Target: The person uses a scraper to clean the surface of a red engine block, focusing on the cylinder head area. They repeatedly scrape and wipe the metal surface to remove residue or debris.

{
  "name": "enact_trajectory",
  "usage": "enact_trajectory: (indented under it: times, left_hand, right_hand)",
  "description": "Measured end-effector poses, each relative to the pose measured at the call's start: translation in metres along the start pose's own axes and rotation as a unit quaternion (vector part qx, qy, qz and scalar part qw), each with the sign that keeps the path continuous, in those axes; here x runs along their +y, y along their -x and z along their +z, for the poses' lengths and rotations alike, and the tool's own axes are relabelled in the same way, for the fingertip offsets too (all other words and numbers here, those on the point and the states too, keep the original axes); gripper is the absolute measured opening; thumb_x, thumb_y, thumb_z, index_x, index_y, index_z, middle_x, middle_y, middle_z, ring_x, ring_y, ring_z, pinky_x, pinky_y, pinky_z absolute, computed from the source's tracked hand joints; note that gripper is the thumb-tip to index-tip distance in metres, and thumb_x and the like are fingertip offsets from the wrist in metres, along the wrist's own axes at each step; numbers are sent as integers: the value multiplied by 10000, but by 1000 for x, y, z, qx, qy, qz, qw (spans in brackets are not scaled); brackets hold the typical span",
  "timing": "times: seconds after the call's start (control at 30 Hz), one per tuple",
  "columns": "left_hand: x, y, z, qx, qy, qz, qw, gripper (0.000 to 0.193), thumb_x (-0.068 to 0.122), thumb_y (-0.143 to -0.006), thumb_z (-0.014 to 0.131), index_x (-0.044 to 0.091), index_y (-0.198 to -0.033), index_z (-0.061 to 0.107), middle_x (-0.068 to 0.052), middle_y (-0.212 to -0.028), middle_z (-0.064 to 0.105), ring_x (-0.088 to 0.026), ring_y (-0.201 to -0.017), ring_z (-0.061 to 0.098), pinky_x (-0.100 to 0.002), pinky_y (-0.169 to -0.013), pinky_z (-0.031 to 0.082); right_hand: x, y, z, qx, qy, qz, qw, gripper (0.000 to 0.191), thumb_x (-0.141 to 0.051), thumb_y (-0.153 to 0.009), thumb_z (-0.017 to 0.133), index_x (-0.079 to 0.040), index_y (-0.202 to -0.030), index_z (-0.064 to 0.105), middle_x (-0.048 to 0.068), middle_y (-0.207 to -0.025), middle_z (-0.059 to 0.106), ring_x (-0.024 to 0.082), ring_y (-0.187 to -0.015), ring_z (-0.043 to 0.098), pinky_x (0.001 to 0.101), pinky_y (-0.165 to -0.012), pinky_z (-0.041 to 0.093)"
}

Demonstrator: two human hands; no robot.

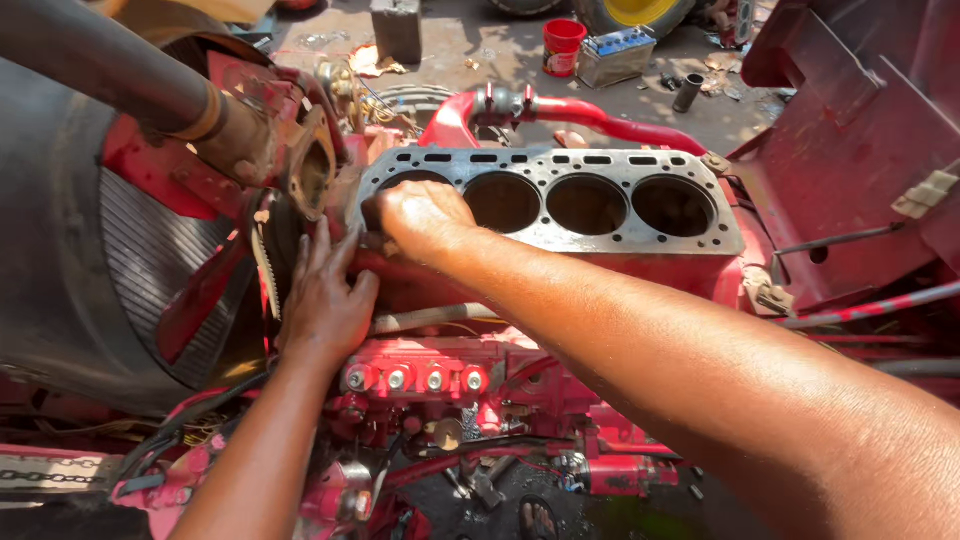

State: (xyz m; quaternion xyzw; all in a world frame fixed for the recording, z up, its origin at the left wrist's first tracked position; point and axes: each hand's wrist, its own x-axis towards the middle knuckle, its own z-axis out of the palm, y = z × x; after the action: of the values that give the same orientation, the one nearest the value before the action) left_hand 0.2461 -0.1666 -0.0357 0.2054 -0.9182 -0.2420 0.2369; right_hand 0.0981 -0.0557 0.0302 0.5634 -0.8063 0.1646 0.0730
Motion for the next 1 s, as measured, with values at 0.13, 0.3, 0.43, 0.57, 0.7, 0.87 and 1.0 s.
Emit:
enact_trajectory:
  times: [0.13, 0.3, 0.43, 0.57, 0.7, 0.87, 1.0]
  left_hand:
    - [-1, 0, 4, 11, -4, 13, 1000, 639, 305, -885, 568, 169, -1508, 530, -218, -1665, 270, -470, -1506, 242, -477, -1218, 275]
    - [2, -4, -2, -12, -31, 4, 999, 638, 328, -897, 580, 183, -1512, 492, -195, -1676, 234, -441, -1528, 214, -470, -1218, 263]
    - [8, -4, -7, -62, -52, -56, 995, 789, 323, -838, 611, 210, -1570, 340, -131, -1679, 154, -417, -1512, 167, -491, -1167, 232]
    - [11, -2, -9, -45, -43, -42, 997, 774, 313, -869, 604, 202, -1589, 341, -136, -1695, 160, -429, -1523, 199, -473, -1199, 253]
    - [8, -2, -9, -28, -19, -43, 999, 761, 299, -859, 592, 208, -1583, 375, -111, -1697, 199, -406, -1524, 237, -448, -1213, 272]
    - [3, -1, -3, -24, -12, -50, 998, 713, 315, -857, 605, 178, -1537, 440, -118, -1697, 208, -396, -1526, 250, -446, -1207, 274]
    - [2, -4, -2, -9, -23, -26, 999, 725, 320, -851, 612, 168, -1541, 450, -133, -1685, 213, -426, -1509, 255, -456, -1210, 273]
  right_hand:
    - [1, 5, 5, -11, 17, -9, 1000, 243, -374, -829, 766, -158, -939, 751, 169, -904, 739, 381, -903, 709, 499, -770, 555]
    - [0, 0, -2, -6, 17, 8, 1000, 330, -294, -687, 790, -167, -988, 744, 142, -915, 743, 357, -885, 721, 487, -751, 561]
    - [-8, 7, -12, -58, 1, -7, 998, 323, -338, -768, 750, -197, -1058, 742, 141, -898, 743, 367, -873, 713, 500, -744, 553]
    - [-15, 2, -7, -19, -42, 5, 999, 349, -435, -839, 751, -218, -1113, 748, 163, -922, 738, 391, -880, 699, 511, -757, 541]
    - [-7, -12, 0, -43, -62, 22, 997, 354, -443, -849, 732, -228, -1130, 743, 137, -911, 757, 368, -892, 717, 495, -802, 555]
    - [11, 1, -5, -40, -2, -31, 999, 425, -425, -767, 791, -189, -1116, 739, 147, -919, 756, 382, -916, 710, 511, -783, 552]
    - [2, 0, -4, -46, 2, 17, 999, 385, -421, -805, 777, -207, -1125, 750, 157, -966, 746, 395, -930, 701, 518, -790, 553]
